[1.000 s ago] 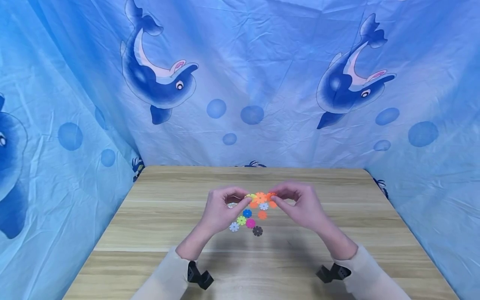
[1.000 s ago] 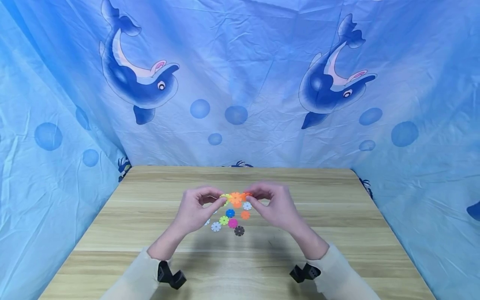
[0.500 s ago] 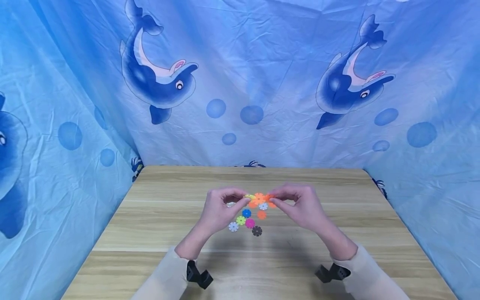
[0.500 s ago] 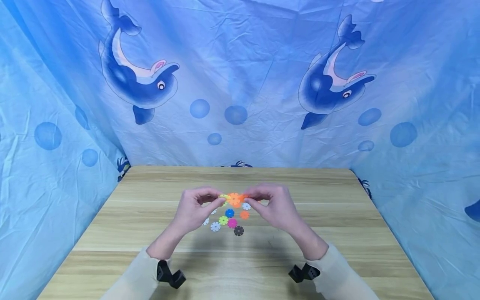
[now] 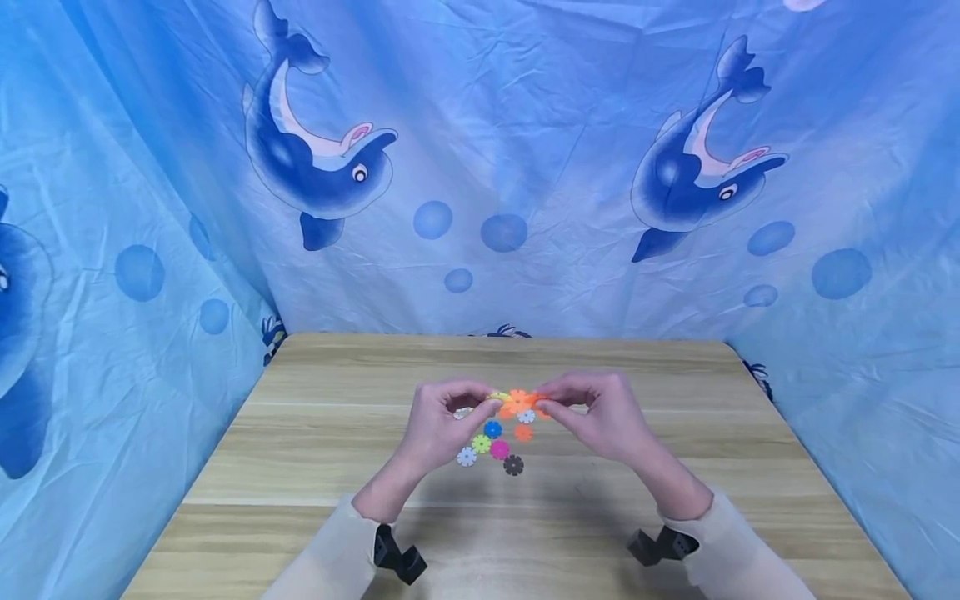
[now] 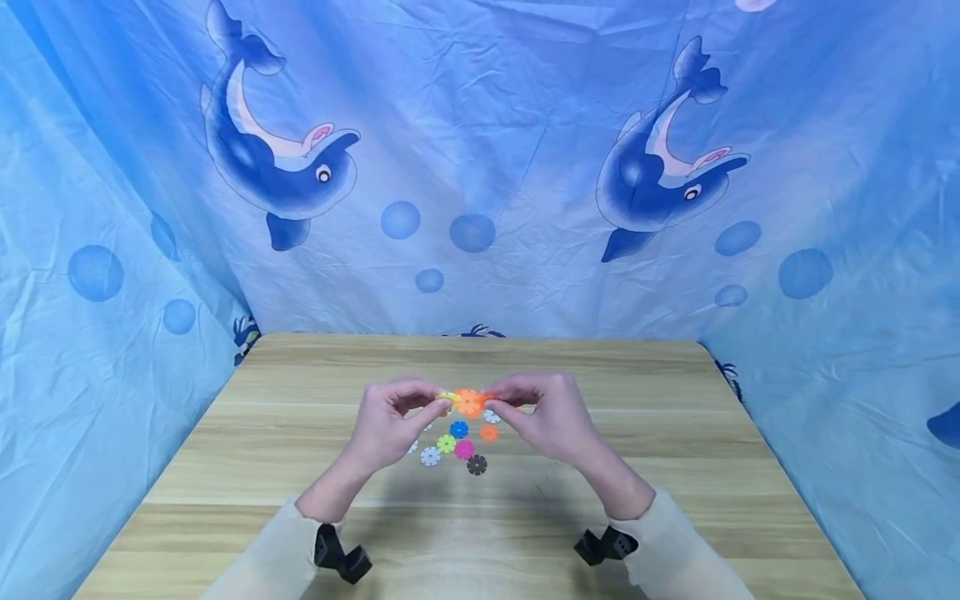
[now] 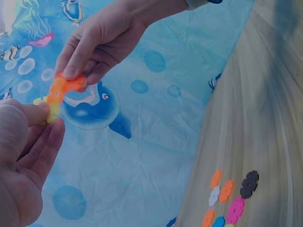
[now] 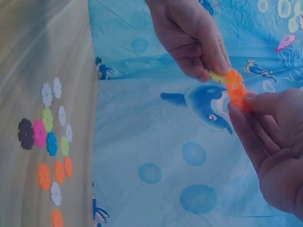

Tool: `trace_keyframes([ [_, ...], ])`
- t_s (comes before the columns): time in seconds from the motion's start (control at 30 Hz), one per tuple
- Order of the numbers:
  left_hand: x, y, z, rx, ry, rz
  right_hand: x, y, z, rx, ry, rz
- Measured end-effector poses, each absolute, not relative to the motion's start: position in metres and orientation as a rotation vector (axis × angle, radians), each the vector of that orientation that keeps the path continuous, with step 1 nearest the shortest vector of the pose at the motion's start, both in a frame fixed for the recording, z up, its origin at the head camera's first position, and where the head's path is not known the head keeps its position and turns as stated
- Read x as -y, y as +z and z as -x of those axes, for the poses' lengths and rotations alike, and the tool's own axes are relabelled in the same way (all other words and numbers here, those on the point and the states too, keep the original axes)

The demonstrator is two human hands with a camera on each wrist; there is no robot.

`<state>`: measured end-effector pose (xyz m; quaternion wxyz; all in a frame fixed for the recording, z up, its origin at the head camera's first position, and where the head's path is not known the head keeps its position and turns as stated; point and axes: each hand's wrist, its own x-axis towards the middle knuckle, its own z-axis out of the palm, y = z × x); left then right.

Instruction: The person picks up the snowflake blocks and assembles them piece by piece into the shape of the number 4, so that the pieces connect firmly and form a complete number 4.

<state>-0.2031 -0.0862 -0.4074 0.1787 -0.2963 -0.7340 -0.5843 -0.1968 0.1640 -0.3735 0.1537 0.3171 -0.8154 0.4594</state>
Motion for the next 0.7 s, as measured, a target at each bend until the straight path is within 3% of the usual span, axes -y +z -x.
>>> trace_keyframes([
  [0.4,0.089,-0.402,0.202,2.023,-1.633,0.799,-0.177,-0.369,0.217,2.359,1.335,-0.991],
  [0.7,0.092,-0.401,0.201,2.02,-1.654,0.785,-0.2,-0.401,0.254,2.51,1.245,-0.839],
])
